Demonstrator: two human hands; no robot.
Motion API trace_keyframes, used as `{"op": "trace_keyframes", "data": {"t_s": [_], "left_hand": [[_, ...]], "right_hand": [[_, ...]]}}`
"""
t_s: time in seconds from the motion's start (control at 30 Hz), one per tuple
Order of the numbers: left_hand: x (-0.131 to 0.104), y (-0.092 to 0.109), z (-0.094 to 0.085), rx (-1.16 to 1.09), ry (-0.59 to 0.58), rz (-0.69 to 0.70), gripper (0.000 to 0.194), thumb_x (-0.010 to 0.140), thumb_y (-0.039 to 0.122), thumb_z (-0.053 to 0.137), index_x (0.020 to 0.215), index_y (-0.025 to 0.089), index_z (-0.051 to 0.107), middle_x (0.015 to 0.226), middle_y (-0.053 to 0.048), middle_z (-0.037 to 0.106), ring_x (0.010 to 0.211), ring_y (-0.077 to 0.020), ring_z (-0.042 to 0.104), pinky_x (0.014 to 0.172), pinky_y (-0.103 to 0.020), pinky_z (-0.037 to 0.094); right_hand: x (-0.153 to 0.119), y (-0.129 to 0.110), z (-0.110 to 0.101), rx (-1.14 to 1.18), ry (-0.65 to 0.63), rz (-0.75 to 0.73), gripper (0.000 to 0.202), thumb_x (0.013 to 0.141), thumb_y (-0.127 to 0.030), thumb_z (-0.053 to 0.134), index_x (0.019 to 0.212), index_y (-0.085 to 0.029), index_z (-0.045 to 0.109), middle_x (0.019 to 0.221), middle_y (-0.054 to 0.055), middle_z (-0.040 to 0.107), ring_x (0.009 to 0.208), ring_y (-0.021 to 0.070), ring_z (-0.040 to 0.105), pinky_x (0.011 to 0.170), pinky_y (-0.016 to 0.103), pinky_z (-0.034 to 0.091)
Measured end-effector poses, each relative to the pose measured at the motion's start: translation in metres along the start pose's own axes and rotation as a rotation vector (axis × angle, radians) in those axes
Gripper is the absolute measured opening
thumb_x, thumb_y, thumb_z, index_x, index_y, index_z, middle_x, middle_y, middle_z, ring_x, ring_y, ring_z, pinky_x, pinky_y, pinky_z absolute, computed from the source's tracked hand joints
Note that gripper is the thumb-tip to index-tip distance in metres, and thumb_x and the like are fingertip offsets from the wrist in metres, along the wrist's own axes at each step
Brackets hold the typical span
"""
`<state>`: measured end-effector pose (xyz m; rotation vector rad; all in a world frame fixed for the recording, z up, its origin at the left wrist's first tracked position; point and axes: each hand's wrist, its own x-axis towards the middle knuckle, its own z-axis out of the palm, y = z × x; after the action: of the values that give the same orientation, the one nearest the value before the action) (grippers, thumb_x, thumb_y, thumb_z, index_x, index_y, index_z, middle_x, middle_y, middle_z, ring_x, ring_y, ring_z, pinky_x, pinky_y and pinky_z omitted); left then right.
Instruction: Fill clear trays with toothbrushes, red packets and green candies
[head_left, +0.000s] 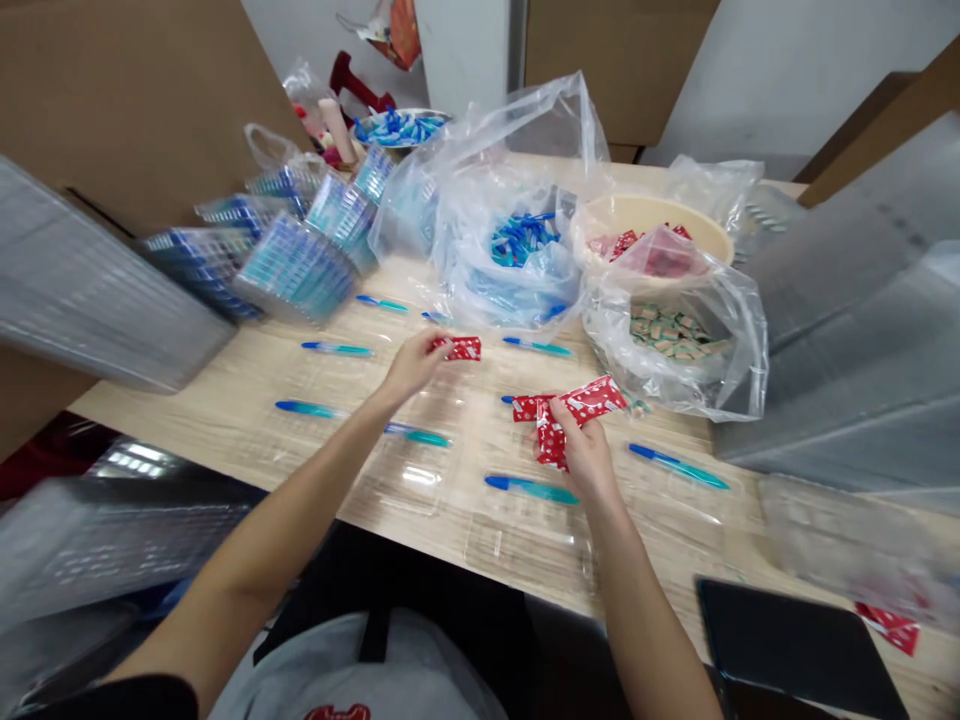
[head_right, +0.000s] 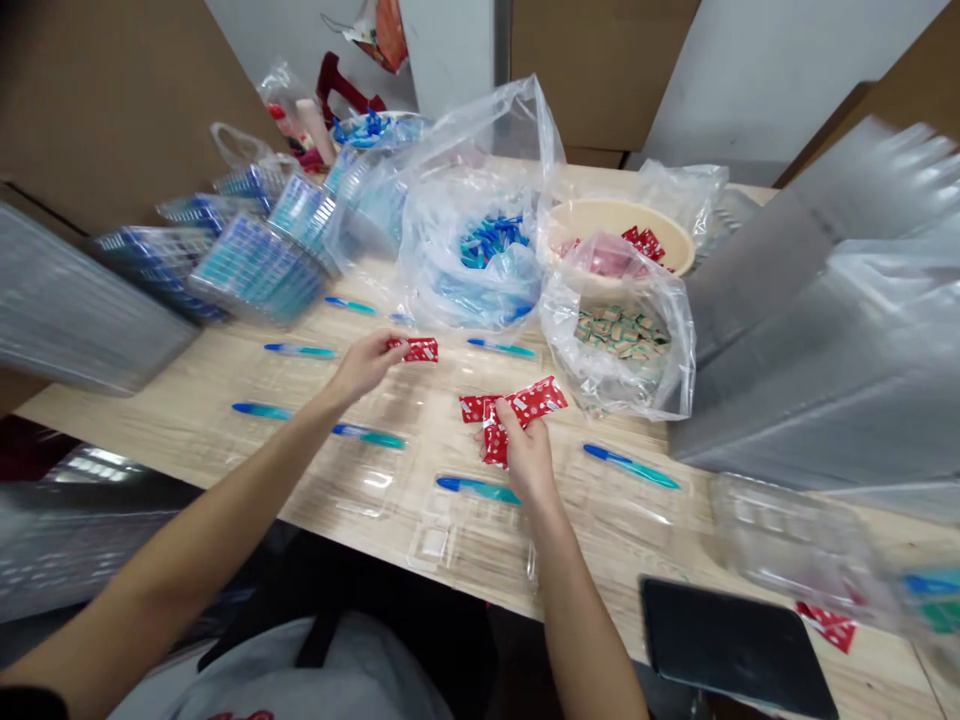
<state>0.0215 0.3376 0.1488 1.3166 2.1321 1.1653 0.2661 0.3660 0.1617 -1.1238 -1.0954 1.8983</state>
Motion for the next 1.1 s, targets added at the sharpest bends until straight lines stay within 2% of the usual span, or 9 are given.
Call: {"op": "trace_keyframes", "data": {"t_s": [0.2, 0.37, 0.5, 0.63, 0.7, 0.77, 0.87, 0.97, 1.1], "left_hand": [[0.047, -0.027, -0.006, 0.258, 0.000, -0.001, 0.011, 0.074, 0.013, 0.060, 0.071, 0.021, 0.067, 0.081, -0.003, 0.065, 0.098, -0.0255, 0.058, 0.098, -0.039, 0.039], [0.044, -0.023, 0.007, 0.352, 0.059, 0.009, 0.006, 0.077, 0.015, 0.063, 0.081, 0.016, 0.068, 0.105, -0.012, 0.060, 0.115, -0.0319, 0.049, 0.104, -0.046, 0.033], [0.029, -0.008, 0.009, 0.317, 0.085, 0.012, 0.020, 0.082, 0.016, 0.059, 0.102, 0.012, 0.064, 0.116, -0.017, 0.056, 0.121, -0.0328, 0.045, 0.106, -0.050, 0.030], [-0.016, 0.022, 0.021, 0.135, -0.172, 0.100, 0.018, 0.089, 0.027, 0.052, 0.099, 0.017, 0.064, 0.096, -0.005, 0.066, 0.094, -0.0192, 0.061, 0.087, -0.033, 0.048], [-0.042, 0.036, 0.029, -0.099, -0.382, 0.140, 0.022, 0.087, 0.035, 0.056, 0.095, 0.017, 0.065, 0.087, -0.002, 0.067, 0.078, -0.0151, 0.061, 0.073, -0.027, 0.050], [-0.059, 0.044, 0.031, -0.337, -0.454, 0.121, 0.024, 0.083, 0.039, 0.057, 0.087, 0.016, 0.064, 0.079, -0.002, 0.066, 0.071, -0.0141, 0.060, 0.067, -0.026, 0.049], [-0.062, 0.037, 0.016, -0.480, -0.235, 0.003, 0.024, 0.081, 0.040, 0.056, 0.078, 0.017, 0.061, 0.068, 0.000, 0.061, 0.065, -0.0138, 0.058, 0.068, -0.028, 0.048], [-0.054, 0.014, -0.013, -0.397, -0.038, -0.084, 0.017, 0.080, 0.035, 0.057, 0.078, 0.018, 0.060, 0.065, 0.001, 0.059, 0.062, -0.0135, 0.056, 0.066, -0.027, 0.047], [-0.058, -0.014, -0.034, 0.092, -0.072, -0.092, 0.009, 0.079, 0.024, 0.058, 0.086, 0.019, 0.060, 0.060, 0.003, 0.055, 0.058, -0.0149, 0.054, 0.059, -0.026, 0.042]], "right_hand": [[0.000, 0.000, 0.001, -0.028, -0.035, 0.004, 0.059, 0.055, -0.061, 0.073, 0.089, -0.015, 0.060, 0.051, -0.001, 0.061, 0.037, 0.0130, 0.052, 0.037, 0.024, 0.042], [0.000, 0.002, 0.000, -0.054, -0.072, -0.011, 0.061, 0.060, -0.061, 0.071, 0.097, -0.015, 0.059, 0.053, -0.002, 0.062, 0.037, 0.0121, 0.051, 0.038, 0.023, 0.042], [0.000, 0.002, -0.001, -0.083, -0.095, -0.011, 0.060, 0.061, -0.059, 0.072, 0.099, -0.015, 0.058, 0.054, -0.001, 0.063, 0.039, 0.0123, 0.053, 0.039, 0.023, 0.042], [-0.003, 0.003, 0.002, -0.098, -0.158, -0.017, 0.059, 0.062, -0.057, 0.073, 0.100, -0.016, 0.058, 0.059, -0.001, 0.066, 0.041, 0.0124, 0.054, 0.040, 0.023, 0.042], [-0.005, 0.003, 0.003, -0.103, -0.190, -0.022, 0.053, 0.063, -0.056, 0.073, 0.096, -0.016, 0.060, 0.059, 0.000, 0.066, 0.041, 0.0122, 0.054, 0.042, 0.023, 0.043], [-0.006, 0.003, 0.004, -0.119, -0.207, -0.022, 0.048, 0.065, -0.056, 0.072, 0.088, -0.016, 0.061, 0.056, 0.000, 0.064, 0.042, 0.0120, 0.055, 0.042, 0.023, 0.044], [-0.004, 0.003, 0.003, -0.112, -0.151, -0.056, 0.046, 0.065, -0.054, 0.072, 0.088, -0.017, 0.059, 0.061, 0.000, 0.066, 0.043, 0.0123, 0.056, 0.042, 0.023, 0.045], [0.001, 0.001, -0.002, -0.068, -0.061, -0.110, 0.046, 0.063, -0.053, 0.073, 0.090, -0.019, 0.057, 0.065, -0.001, 0.067, 0.043, 0.0130, 0.056, 0.040, 0.025, 0.046], [0.004, -0.002, -0.007, -0.041, -0.018, -0.116, 0.045, 0.063, -0.052, 0.074, 0.090, -0.019, 0.057, 0.060, -0.002, 0.065, 0.043, 0.0144, 0.057, 0.040, 0.026, 0.047]]}}
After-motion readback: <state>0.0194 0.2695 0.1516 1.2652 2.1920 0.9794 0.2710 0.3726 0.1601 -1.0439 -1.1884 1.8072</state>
